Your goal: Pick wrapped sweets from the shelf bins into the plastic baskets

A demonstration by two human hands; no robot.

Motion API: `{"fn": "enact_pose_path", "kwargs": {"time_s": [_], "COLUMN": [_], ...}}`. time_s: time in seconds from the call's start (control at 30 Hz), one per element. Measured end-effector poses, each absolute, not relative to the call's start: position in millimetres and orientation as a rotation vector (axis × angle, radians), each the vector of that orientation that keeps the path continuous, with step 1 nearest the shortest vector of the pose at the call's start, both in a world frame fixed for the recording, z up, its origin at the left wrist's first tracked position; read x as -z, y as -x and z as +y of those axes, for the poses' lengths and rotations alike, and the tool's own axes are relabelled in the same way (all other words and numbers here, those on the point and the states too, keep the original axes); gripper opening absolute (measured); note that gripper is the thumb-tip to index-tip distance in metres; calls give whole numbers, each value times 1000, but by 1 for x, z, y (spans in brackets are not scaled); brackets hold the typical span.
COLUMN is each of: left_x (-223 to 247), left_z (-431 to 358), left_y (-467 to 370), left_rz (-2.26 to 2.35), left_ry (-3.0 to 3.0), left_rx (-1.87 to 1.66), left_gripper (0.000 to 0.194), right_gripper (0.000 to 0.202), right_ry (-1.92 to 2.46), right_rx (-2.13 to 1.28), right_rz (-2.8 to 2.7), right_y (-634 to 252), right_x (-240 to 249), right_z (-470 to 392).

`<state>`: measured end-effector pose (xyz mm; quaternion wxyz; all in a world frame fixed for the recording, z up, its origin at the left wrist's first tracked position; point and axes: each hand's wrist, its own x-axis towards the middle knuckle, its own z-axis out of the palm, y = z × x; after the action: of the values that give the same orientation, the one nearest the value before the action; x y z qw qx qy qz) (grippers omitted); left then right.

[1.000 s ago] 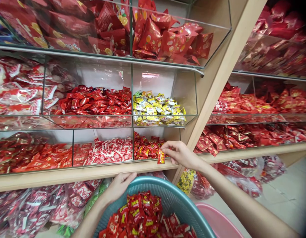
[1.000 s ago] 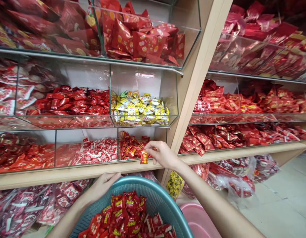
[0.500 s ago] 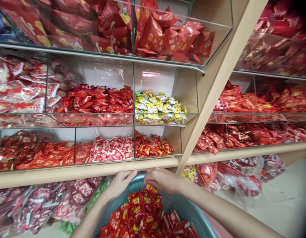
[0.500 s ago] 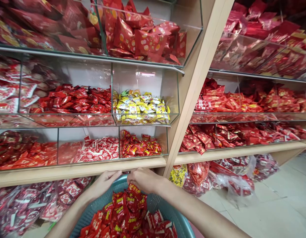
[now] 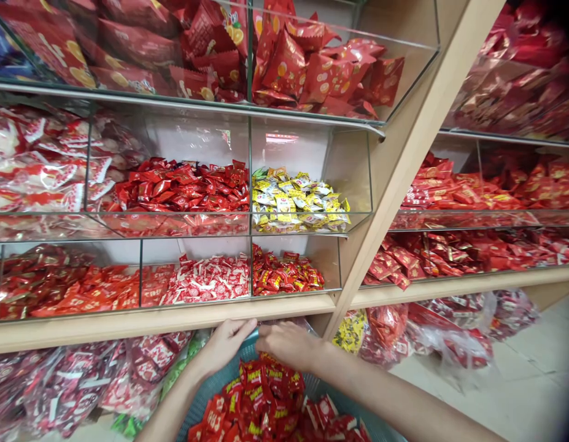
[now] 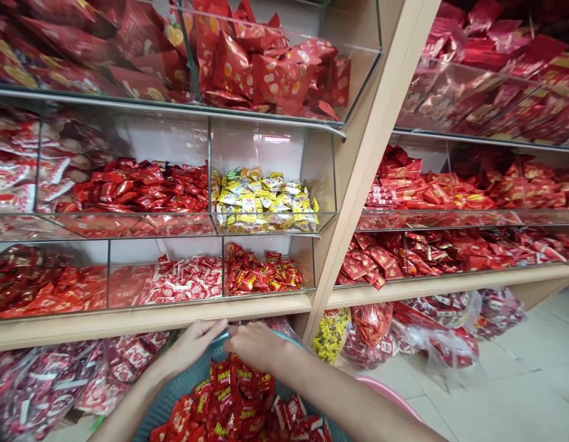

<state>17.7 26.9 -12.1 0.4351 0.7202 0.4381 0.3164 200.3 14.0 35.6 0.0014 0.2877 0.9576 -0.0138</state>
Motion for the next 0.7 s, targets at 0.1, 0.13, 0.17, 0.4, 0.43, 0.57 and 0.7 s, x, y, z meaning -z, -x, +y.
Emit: {"fn": "enact_pose_path", "kwargs": {"time_s": [0.1, 0.13, 0.17, 0.4, 0.43, 0.57, 0.7], "left_x": [10, 9, 8, 3, 4, 6, 8], "left_z": [27, 27, 26, 22, 22, 23, 23], "left_y": [-18, -19, -19, -19, -19, -20, -18], "left_rz": [1077, 1072, 1072, 1131, 1127, 1085, 1099], "left_ry": [-1784, -1772, -1756, -1677, -1662, -1644, -1651], "left_rx": [-786, -780, -770, -705, -701, -697, -688], "left_gripper": [46, 46, 47, 49, 49, 48, 48], "right_gripper": [18, 19, 20, 21, 20, 19, 32], "right_ry": [-957, -978, -1002, -1672, -1821, -2103, -2118], "right_rx": [120, 177, 237, 275, 235, 60, -80], "right_rz": [3061, 3094, 3129, 3217, 3158, 2874, 2703], "right_y": [-204, -207, -210, -231, -231, -217, -198], "right_x": [-46, -52, -59, -88, -88, -88, -87], "right_z": [13, 13, 14, 38, 40, 46, 52]}}
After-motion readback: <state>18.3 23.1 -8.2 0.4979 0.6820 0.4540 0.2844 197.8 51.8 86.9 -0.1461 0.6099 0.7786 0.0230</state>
